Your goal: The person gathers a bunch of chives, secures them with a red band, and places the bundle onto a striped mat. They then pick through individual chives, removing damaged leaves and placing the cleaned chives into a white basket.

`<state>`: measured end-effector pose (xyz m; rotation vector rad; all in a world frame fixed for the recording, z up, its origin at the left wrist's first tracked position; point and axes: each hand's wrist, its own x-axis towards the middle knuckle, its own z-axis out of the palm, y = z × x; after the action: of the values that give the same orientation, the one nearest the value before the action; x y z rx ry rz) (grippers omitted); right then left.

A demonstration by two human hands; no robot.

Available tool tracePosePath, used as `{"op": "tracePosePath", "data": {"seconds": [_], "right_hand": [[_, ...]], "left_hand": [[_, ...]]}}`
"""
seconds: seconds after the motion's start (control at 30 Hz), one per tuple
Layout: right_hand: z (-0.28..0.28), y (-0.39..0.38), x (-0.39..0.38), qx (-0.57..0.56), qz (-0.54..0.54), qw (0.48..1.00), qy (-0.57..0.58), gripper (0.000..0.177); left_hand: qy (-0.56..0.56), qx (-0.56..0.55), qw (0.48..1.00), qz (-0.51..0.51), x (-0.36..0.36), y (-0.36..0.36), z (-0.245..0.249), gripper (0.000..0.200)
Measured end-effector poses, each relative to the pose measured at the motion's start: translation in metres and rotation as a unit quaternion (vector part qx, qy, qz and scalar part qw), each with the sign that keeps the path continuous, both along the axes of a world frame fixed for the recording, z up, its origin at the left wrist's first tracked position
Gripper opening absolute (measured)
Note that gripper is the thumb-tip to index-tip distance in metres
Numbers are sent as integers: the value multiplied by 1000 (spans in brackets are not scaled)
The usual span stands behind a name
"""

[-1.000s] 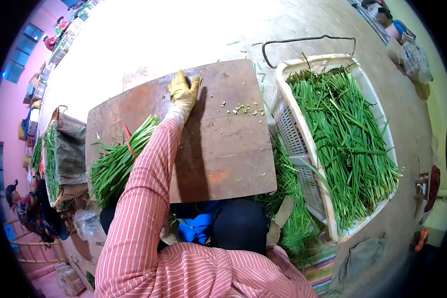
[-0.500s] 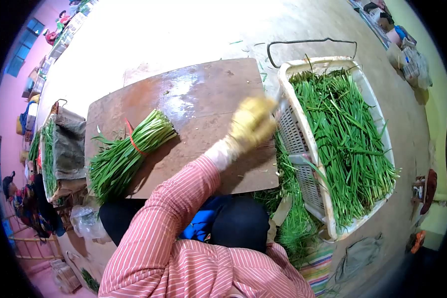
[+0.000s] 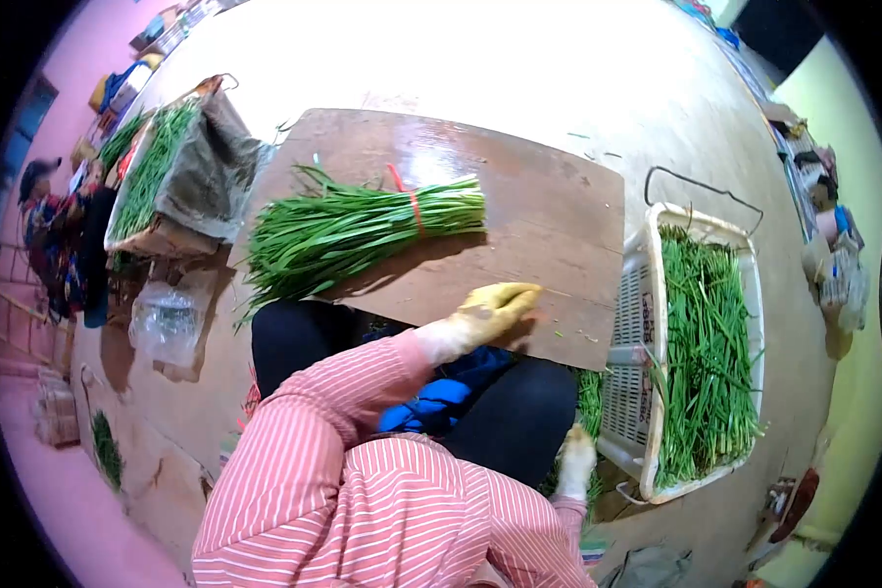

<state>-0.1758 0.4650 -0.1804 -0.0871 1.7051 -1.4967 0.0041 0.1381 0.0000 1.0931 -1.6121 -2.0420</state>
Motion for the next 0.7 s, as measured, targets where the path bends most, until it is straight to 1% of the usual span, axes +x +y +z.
{"op": "tracePosePath", "data": {"seconds": [0.03, 0.07, 0.13, 0.17, 0.2, 0.23, 0.27, 0.33, 0.4, 0.43, 0.47, 0.53, 0.57, 0.6, 0.67, 0.7], "right_hand": [[47, -25, 1, 13, -4, 997, 76, 28], [98, -57, 3, 25, -7, 988, 153, 29], [167, -117, 8, -10, 24, 963, 269, 31], [183, -148, 14, -35, 51, 926, 372, 32], [196, -178, 23, -59, 78, 878, 469, 33], [211, -212, 37, -118, 124, 838, 518, 32], [224, -244, 54, -174, 165, 791, 562, 32], [252, -295, 81, -108, 253, 670, 689, 32], [234, -342, 83, -123, 255, 688, 669, 32], [227, -358, 84, -121, 252, 687, 671, 31], [224, -372, 87, -121, 249, 687, 672, 30], [222, -393, 98, -159, 269, 654, 688, 30], [213, -403, 97, -140, 284, 614, 723, 28], [212, -409, 99, -135, 287, 611, 725, 28], [212, -421, 102, -52, 375, 577, 724, 24], [213, -427, 102, -35, 400, 557, 727, 19]], "left_hand": [[-18, -14, 1000, 20, 28, 4, 12, 38], [27, 50, 998, 37, 50, 6, -18, 42], [-27, 23, 998, 42, 87, 18, -49, 40], [20, 70, 996, 58, 102, 31, -58, 40], [67, 117, 988, 72, 112, 44, -64, 39], [53, 152, 985, 57, 120, 52, -58, 40], [93, 183, 977, 56, 125, 61, -73, 40], [71, 176, 981, 33, 132, 65, -73, 40], [68, 181, 981, 23, 137, 61, -72, 40], [69, 161, 984, 22, 139, 57, -72, 41], [79, 164, 983, 16, 141, 54, -69, 41], [108, 164, 977, 82, 142, 48, -62, 41], [115, 169, 976, 79, 142, 47, -62, 41], [127, 182, 972, 79, 142, 46, -61, 41], [154, 205, 963, 83, 140, 43, -62, 40], [169, 218, 958, 76, 140, 44, -66, 39]]}}
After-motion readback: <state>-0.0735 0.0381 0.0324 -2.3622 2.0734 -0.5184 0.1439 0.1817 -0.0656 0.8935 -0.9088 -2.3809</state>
